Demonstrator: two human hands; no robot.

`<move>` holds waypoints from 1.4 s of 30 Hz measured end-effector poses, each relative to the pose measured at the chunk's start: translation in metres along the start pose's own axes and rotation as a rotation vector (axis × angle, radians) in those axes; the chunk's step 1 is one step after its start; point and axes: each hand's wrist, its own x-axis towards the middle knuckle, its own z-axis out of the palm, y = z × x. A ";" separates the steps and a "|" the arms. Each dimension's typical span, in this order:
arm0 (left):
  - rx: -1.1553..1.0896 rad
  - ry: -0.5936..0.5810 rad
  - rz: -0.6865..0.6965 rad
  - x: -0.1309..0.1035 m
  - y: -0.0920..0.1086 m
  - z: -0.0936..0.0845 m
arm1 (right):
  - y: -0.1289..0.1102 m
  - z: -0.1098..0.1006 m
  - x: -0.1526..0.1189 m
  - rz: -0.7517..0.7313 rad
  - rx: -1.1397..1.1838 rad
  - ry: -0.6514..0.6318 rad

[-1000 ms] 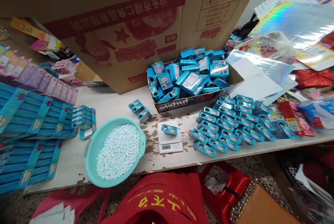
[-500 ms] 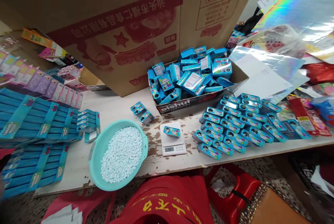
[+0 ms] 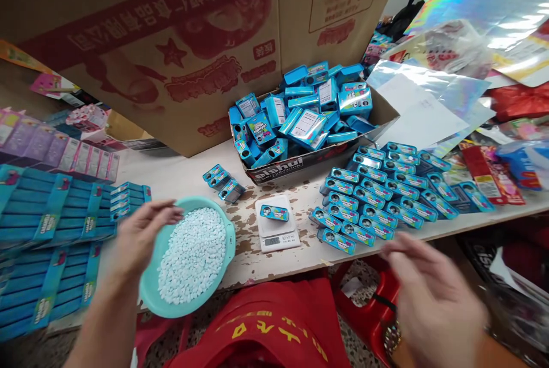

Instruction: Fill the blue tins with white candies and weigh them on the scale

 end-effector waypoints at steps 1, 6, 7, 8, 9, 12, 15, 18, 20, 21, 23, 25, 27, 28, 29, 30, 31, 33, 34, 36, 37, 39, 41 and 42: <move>-0.024 -0.115 -0.058 -0.002 -0.012 0.013 | 0.006 0.015 -0.005 0.042 0.020 -0.042; -0.036 -0.382 -0.147 -0.012 -0.055 0.059 | 0.043 0.073 -0.040 0.254 0.090 -0.472; -0.013 -0.401 -0.123 -0.011 -0.058 0.065 | 0.050 0.079 -0.045 0.268 0.100 -0.516; 0.025 -0.415 -0.085 -0.009 -0.059 0.072 | 0.056 0.084 -0.048 0.277 0.105 -0.546; 0.074 -0.423 -0.032 -0.007 -0.059 0.079 | 0.062 0.088 -0.050 0.280 0.108 -0.563; 0.255 -0.494 0.220 0.001 -0.052 0.112 | 0.074 0.098 -0.049 0.285 0.111 -0.577; 0.513 -0.620 0.444 0.003 -0.045 0.157 | 0.083 0.106 -0.040 0.270 0.099 -0.567; 0.772 -0.725 0.435 0.003 -0.044 0.191 | 0.088 0.110 -0.031 0.238 0.075 -0.555; 0.809 -0.746 0.388 0.005 -0.044 0.193 | 0.090 0.110 -0.025 0.219 0.062 -0.553; 0.780 -0.721 0.374 0.007 -0.043 0.186 | 0.092 0.110 -0.022 0.211 0.055 -0.552; 0.675 -0.579 0.358 0.014 -0.037 0.158 | 0.095 0.109 -0.019 0.200 0.044 -0.544; 0.597 -0.323 0.316 0.028 -0.029 0.115 | 0.098 0.107 -0.019 0.194 0.031 -0.533; 0.607 -0.033 0.245 0.052 -0.024 0.069 | 0.100 0.107 -0.020 0.164 0.009 -0.544; 0.660 0.081 0.185 0.068 -0.025 0.049 | 0.100 0.107 -0.021 0.127 -0.011 -0.558; 0.730 0.169 0.118 0.086 -0.029 0.032 | 0.099 0.107 -0.021 0.066 -0.042 -0.572; 0.803 0.207 0.058 0.106 -0.036 0.020 | 0.097 0.108 -0.020 -0.025 -0.081 -0.579; 0.867 0.208 0.004 0.125 -0.046 0.012 | 0.094 0.108 -0.018 -0.144 -0.128 -0.575; 0.950 0.143 -0.085 0.161 -0.073 0.012 | 0.087 0.108 -0.008 -0.430 -0.259 -0.514; 0.967 0.085 -0.115 0.174 -0.087 0.017 | 0.082 0.107 -0.001 -0.568 -0.348 -0.455; 0.962 -0.045 -0.167 0.192 -0.112 0.031 | 0.073 0.107 0.015 -0.740 -0.588 -0.302; 0.944 -0.100 -0.186 0.197 -0.121 0.037 | 0.070 0.107 0.024 -0.764 -0.732 -0.226; 0.894 -0.145 -0.201 0.198 -0.133 0.044 | 0.064 0.109 0.041 -0.729 -1.004 -0.128; 0.853 -0.087 -0.144 0.189 -0.137 0.042 | 0.063 0.113 0.054 -0.679 -1.194 -0.119; 0.833 -0.023 -0.080 0.180 -0.138 0.039 | 0.064 0.115 0.059 -0.672 -1.249 -0.131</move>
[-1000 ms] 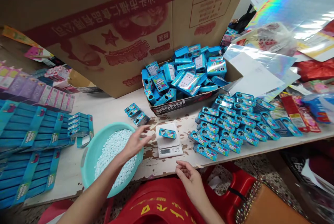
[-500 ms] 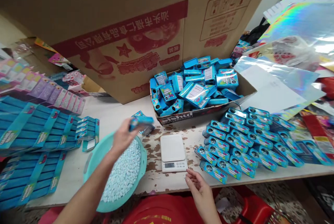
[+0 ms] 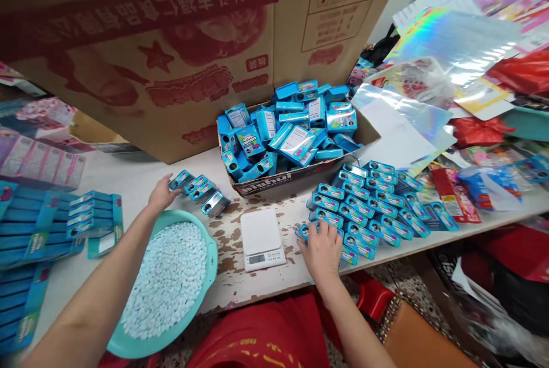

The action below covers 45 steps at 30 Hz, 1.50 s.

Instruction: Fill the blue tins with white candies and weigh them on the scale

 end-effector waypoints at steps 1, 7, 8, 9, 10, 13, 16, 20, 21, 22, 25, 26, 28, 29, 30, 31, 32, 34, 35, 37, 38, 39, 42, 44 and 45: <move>-0.025 0.100 0.043 -0.012 -0.004 -0.002 | 0.001 0.002 0.003 -0.013 -0.026 -0.016; -0.201 0.287 0.372 -0.131 -0.032 0.029 | 0.000 -0.002 0.003 -0.135 0.095 0.064; -0.206 0.242 0.383 -0.149 -0.035 0.041 | -0.004 -0.006 0.003 -0.173 0.154 0.065; -0.198 0.208 0.371 -0.165 -0.037 0.052 | -0.009 -0.009 0.004 -0.213 0.219 0.060; -0.182 0.186 0.345 -0.177 -0.037 0.062 | -0.017 -0.012 0.006 -0.254 0.281 0.049; -0.133 0.182 0.249 -0.194 -0.033 0.079 | -0.048 -0.013 0.016 -0.373 0.384 -0.002; -0.115 0.176 0.226 -0.195 -0.027 0.079 | -0.079 -0.005 0.028 -0.456 0.395 -0.065; -0.119 0.153 0.255 -0.195 -0.028 0.072 | -0.092 0.005 0.030 -0.474 0.447 -0.103; -0.127 0.163 0.260 -0.196 -0.029 0.071 | -0.088 0.007 0.027 -0.458 0.479 -0.090; -0.137 0.182 0.263 -0.198 -0.030 0.071 | -0.082 0.008 0.023 -0.436 0.524 -0.070; -0.173 0.278 0.278 -0.201 -0.029 0.071 | -0.055 0.012 0.004 -0.344 0.677 -0.009; -0.188 0.311 0.285 -0.201 -0.029 0.070 | -0.046 0.014 -0.004 -0.309 0.710 0.002; -0.223 0.357 0.298 -0.200 -0.027 0.069 | -0.030 0.019 -0.021 -0.246 0.737 0.005; -0.243 0.367 0.303 -0.197 -0.025 0.068 | -0.025 0.021 -0.029 -0.225 0.739 0.002; -0.261 0.372 0.309 -0.195 -0.024 0.066 | -0.021 0.023 -0.037 -0.214 0.736 0.000; -0.278 0.375 0.316 -0.191 -0.022 0.065 | -0.019 0.026 -0.043 -0.210 0.729 0.005; -0.294 0.377 0.323 -0.188 -0.020 0.063 | -0.019 0.028 -0.048 -0.208 0.717 0.016; -0.325 0.378 0.341 -0.181 -0.015 0.060 | -0.021 0.030 -0.054 -0.204 0.683 0.049; -0.340 0.380 0.348 -0.178 -0.012 0.059 | -0.023 0.031 -0.055 -0.201 0.669 0.065; -0.364 0.375 0.358 -0.173 -0.005 0.056 | -0.027 0.030 -0.054 -0.203 0.661 0.075; -0.372 0.368 0.358 -0.172 -0.002 0.054 | -0.029 0.029 -0.053 -0.210 0.665 0.073; -0.378 0.357 0.354 -0.171 0.001 0.052 | -0.030 0.028 -0.051 -0.217 0.672 0.068; -0.409 0.312 0.320 -0.172 0.007 0.045 | -0.034 0.027 -0.042 -0.226 0.705 0.056; -0.469 0.300 0.291 -0.175 0.011 0.040 | -0.038 0.031 -0.034 -0.220 0.742 0.038; -0.518 0.303 0.270 -0.177 0.014 0.038 | -0.041 0.036 -0.029 -0.213 0.771 0.018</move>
